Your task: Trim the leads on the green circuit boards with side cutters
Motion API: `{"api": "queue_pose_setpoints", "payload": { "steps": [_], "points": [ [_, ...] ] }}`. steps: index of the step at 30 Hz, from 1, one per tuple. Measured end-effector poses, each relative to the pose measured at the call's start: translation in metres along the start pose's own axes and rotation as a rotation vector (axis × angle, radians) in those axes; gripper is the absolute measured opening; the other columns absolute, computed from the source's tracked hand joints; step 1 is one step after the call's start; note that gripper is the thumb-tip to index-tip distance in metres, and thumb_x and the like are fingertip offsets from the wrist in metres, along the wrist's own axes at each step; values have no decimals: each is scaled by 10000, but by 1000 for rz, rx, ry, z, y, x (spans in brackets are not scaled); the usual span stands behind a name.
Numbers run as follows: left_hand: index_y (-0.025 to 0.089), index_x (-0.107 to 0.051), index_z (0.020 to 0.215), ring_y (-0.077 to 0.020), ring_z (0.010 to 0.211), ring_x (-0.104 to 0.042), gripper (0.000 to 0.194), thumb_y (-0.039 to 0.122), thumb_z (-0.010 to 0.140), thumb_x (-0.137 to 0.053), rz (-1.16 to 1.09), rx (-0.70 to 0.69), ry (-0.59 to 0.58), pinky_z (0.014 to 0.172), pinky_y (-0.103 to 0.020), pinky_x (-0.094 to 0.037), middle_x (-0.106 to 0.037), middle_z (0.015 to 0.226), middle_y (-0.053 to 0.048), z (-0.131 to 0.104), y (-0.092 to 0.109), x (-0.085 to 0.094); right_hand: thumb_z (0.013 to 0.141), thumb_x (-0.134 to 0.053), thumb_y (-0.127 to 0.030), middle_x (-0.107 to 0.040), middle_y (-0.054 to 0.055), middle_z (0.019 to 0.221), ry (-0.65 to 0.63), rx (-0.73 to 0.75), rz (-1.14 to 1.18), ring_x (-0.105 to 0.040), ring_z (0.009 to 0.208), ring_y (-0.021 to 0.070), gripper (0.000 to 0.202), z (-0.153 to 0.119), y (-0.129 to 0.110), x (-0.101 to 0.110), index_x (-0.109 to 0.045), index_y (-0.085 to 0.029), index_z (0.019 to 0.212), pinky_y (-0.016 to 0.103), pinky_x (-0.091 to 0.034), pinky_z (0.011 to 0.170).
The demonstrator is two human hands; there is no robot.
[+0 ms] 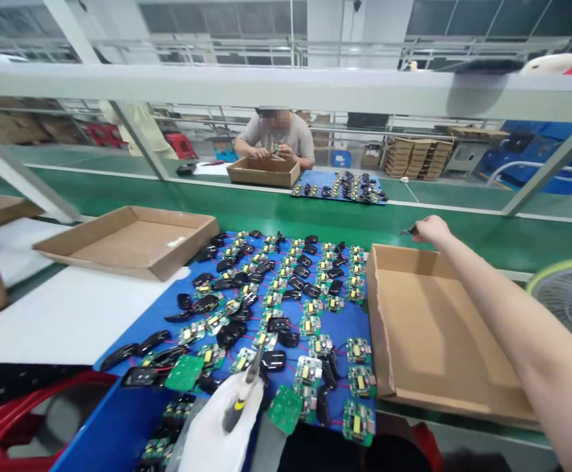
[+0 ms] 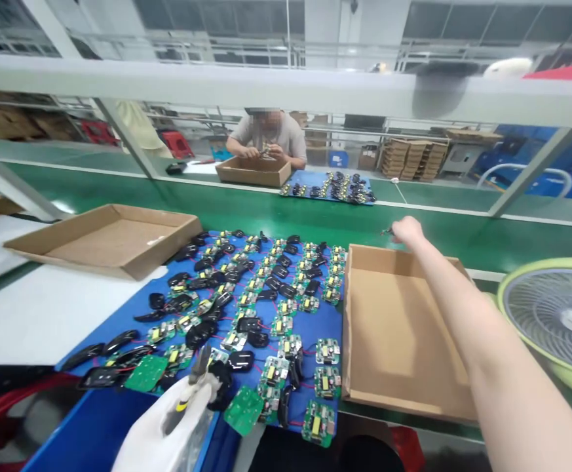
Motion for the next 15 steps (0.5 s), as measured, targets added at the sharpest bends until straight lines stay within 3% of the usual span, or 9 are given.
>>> {"api": "queue_pose_setpoints", "payload": {
  "steps": [3,6,8,11,15],
  "points": [
    [213,-762,979,-331,1019,-709,558,708,736,-674,-75,47,75,883,-368,-585,-766,945,-85,4,-10,17,991,-678,-319,-656,123,1228,-61,32,-162,-685,1031,249,317,5,-10,-18,-636,-126,1239,423,-598,871],
    [187,-754,893,-318,941,-719,502,660,737,-694,-168,-27,81,816,-351,-599,-753,854,-87,15,-4,11,996,-669,-320,-660,111,1233,-126,173,-304,-675,1066,253,284,-7,-38,-40,-648,-141,1216,452,-575,919],
    [169,-739,859,-298,874,-716,449,604,774,-673,-238,-61,122,774,-358,-597,-745,843,-95,21,0,5,1009,-638,-288,-674,102,1210,-205,328,-368,-668,1085,258,233,-34,-63,-60,-653,-143,1190,477,-547,959],
    [174,-713,832,-256,844,-694,366,530,835,-628,-284,-83,106,783,-342,-575,-740,887,-94,26,5,-8,1007,-548,-176,-706,153,1142,-414,627,-398,-645,1120,288,179,-110,-98,-93,-683,-127,1113,445,-484,1018],
    [183,-683,838,-235,867,-675,326,497,873,-604,-308,-85,106,841,-337,-549,-726,919,-86,24,5,-9,936,-621,-244,-729,143,949,-753,930,-384,-670,983,327,135,-248,-113,-121,-708,-142,952,433,-527,901]
  ]
}}
Point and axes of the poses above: each hand's wrist, its own z-axis towards the middle knuckle, its own x-axis out of the back of the hand, y = z × x, the point moved 6 cm from there along z, towards the middle knuckle
